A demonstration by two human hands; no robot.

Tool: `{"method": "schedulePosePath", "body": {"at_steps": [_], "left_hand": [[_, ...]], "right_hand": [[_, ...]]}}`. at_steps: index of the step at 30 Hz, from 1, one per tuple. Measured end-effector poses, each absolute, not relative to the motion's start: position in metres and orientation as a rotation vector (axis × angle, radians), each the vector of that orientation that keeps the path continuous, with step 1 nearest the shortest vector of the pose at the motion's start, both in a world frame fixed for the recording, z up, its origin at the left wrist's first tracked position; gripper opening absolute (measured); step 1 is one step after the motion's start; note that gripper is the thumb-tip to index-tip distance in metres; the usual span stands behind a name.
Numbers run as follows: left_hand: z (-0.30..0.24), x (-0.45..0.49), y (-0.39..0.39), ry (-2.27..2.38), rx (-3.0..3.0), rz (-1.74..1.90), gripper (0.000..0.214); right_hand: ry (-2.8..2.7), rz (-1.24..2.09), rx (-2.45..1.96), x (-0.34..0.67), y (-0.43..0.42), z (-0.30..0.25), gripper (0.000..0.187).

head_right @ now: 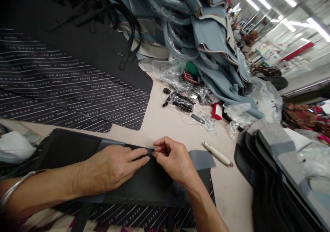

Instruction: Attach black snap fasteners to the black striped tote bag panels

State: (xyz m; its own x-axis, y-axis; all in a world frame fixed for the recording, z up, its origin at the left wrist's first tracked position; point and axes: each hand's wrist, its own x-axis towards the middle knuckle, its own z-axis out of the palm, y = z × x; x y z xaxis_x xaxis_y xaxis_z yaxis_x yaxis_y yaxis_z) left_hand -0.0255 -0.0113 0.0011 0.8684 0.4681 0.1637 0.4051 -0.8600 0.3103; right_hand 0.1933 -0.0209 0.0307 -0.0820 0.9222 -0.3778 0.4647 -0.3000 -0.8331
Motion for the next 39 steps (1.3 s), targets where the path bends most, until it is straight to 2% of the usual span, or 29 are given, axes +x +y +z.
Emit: {"method": "schedulePosePath", "body": {"at_steps": [7, 14, 23, 29, 39], "left_hand": [[0.002, -0.027, -0.012, 0.624, 2.84, 0.324, 0.03], [0.0, -0.028, -0.012, 0.625, 2.827, 0.342, 0.029], [-0.001, -0.026, -0.012, 0.635, 2.793, 0.324, 0.03], [0.0, -0.026, -0.012, 0.645, 2.776, 0.336, 0.029], [0.0, -0.027, -0.012, 0.644, 2.776, 0.322, 0.027]], "right_hand": [[-1.514, 1.402, -1.745, 0.185, -0.018, 0.028, 0.022], [-1.667, 1.239, -1.903, 0.174, -0.012, 0.034, 0.017], [-1.896, 1.084, -1.863, 0.172, -0.013, 0.041, 0.012], [-1.81, 1.161, -1.838, 0.176, -0.014, 0.039, 0.009], [-1.81, 1.11, -1.985, 0.171, -0.011, 0.039, 0.011]]}}
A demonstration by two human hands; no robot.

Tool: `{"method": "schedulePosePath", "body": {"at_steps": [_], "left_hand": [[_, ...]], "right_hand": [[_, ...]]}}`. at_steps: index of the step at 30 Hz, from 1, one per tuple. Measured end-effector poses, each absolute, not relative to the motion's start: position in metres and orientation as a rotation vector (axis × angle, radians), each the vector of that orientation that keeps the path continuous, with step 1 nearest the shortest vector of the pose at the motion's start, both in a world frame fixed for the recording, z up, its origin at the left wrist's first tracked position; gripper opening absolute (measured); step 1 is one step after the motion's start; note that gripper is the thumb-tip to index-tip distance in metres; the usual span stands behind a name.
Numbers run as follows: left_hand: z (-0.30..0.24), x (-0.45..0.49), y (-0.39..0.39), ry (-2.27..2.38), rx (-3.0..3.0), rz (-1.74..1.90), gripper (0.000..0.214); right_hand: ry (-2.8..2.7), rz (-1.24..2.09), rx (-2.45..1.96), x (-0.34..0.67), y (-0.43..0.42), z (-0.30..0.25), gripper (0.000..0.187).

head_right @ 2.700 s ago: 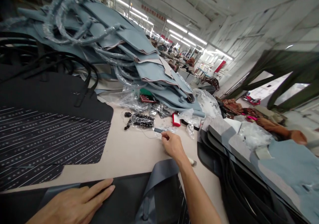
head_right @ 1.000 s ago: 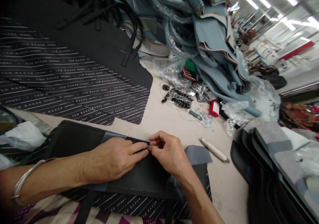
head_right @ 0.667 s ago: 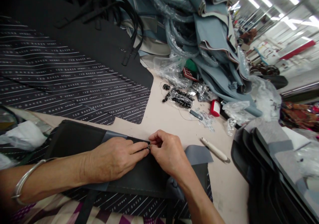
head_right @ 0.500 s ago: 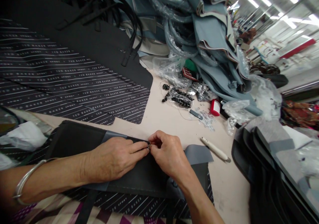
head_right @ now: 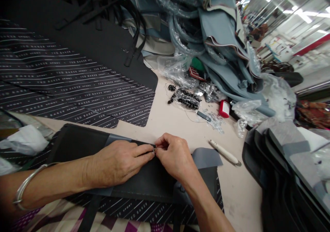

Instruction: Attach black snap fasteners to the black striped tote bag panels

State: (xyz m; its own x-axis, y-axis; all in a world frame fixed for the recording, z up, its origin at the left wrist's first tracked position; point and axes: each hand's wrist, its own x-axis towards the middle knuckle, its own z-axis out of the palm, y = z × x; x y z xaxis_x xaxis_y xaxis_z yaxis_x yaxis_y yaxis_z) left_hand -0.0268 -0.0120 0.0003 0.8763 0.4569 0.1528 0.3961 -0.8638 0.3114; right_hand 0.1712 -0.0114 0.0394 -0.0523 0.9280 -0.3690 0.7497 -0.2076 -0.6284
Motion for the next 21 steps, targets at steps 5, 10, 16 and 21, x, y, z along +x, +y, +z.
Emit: {"method": "schedulePosePath", "body": {"at_steps": [5, 10, 16, 21], "left_hand": [[0.002, -0.027, -0.012, 0.662, 2.797, 0.349, 0.029], [0.0, -0.028, -0.012, 0.661, 2.835, 0.42, 0.033], [-0.001, -0.027, -0.013, 0.659, 2.858, 0.406, 0.036], [-0.001, -0.026, -0.013, 0.665, 2.863, 0.364, 0.037]], "right_hand": [[-1.859, 1.174, -1.977, 0.167, -0.013, 0.042, 0.014], [-1.762, 0.758, -2.061, 0.219, -0.017, 0.052, 0.027], [-1.831, 0.025, -2.315, 0.344, -0.031, 0.017, 0.045], [-1.7, 0.025, -2.32, 0.363, -0.046, 0.011, 0.038]]}}
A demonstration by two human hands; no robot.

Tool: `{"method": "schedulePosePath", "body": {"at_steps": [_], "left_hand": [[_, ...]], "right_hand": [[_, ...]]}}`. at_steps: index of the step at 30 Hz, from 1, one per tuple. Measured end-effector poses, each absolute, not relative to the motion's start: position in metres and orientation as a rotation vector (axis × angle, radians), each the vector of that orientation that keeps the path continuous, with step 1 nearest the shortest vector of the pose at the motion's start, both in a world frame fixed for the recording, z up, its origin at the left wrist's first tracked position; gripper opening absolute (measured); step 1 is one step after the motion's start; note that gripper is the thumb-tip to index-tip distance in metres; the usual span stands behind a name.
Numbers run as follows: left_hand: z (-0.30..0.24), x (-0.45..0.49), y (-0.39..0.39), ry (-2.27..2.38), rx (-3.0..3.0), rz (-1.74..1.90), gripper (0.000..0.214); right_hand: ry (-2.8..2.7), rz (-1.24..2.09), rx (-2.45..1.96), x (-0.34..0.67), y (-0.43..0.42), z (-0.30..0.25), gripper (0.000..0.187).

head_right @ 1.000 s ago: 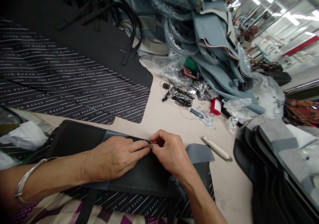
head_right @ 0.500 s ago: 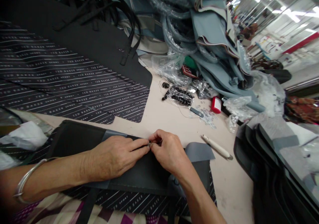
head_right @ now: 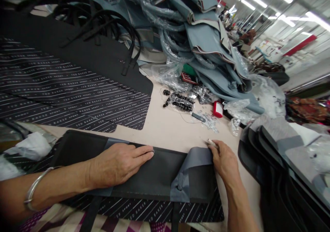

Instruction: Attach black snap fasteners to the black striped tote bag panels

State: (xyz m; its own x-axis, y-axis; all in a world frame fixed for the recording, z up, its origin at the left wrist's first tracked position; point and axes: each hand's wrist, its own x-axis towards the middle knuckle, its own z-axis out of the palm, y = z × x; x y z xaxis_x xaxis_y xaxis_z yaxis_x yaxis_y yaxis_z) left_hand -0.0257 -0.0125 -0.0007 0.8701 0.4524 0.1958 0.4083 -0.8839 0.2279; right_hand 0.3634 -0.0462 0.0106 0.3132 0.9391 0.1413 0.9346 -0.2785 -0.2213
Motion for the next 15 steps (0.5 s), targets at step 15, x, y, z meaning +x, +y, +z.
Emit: {"method": "schedulePosePath", "body": {"at_steps": [15], "left_hand": [[-0.005, -0.027, -0.014, 0.642, 2.895, 0.416, 0.035]], "right_hand": [[-0.084, 1.069, -0.857, 0.198, -0.041, 0.041, 0.05]]}}
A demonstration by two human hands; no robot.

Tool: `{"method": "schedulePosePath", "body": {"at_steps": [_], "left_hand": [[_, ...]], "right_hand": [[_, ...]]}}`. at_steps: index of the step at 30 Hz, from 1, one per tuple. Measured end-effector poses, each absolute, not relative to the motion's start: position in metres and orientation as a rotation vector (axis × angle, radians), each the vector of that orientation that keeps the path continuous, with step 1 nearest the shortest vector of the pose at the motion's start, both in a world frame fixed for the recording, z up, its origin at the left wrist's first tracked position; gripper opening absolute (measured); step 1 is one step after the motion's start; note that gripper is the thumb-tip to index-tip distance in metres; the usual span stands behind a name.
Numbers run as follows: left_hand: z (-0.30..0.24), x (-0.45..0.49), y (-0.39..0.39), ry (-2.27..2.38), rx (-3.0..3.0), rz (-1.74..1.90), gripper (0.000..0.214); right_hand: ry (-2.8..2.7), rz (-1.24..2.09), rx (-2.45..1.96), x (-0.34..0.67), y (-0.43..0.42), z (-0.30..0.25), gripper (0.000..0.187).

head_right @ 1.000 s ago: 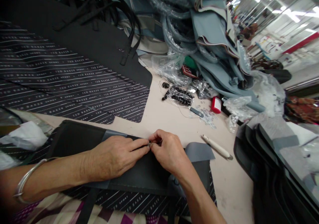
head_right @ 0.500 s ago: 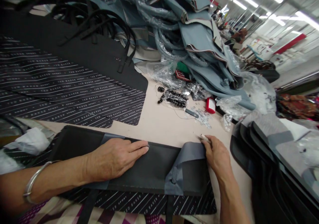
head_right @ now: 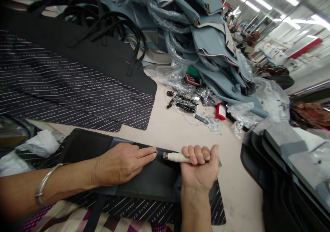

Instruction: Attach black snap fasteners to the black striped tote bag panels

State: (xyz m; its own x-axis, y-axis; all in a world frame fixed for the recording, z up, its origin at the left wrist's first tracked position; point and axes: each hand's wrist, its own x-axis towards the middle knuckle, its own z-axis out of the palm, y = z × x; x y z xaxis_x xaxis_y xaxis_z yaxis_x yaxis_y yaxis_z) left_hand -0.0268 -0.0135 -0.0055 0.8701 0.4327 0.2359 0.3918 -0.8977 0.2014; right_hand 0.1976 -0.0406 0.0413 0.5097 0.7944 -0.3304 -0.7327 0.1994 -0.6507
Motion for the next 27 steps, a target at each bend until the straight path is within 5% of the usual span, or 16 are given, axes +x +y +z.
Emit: {"method": "schedulePosePath", "body": {"at_steps": [19, 27], "left_hand": [[-0.002, -0.027, -0.011, 0.624, 2.767, 0.391, 0.037], [0.003, -0.026, -0.01, 0.649, 2.722, 0.344, 0.021]], "right_hand": [[-0.626, 1.142, -0.869, 0.17, -0.018, 0.034, 0.052], [-1.46, 1.046, -0.926, 0.142, -0.04, 0.042, 0.038]]}}
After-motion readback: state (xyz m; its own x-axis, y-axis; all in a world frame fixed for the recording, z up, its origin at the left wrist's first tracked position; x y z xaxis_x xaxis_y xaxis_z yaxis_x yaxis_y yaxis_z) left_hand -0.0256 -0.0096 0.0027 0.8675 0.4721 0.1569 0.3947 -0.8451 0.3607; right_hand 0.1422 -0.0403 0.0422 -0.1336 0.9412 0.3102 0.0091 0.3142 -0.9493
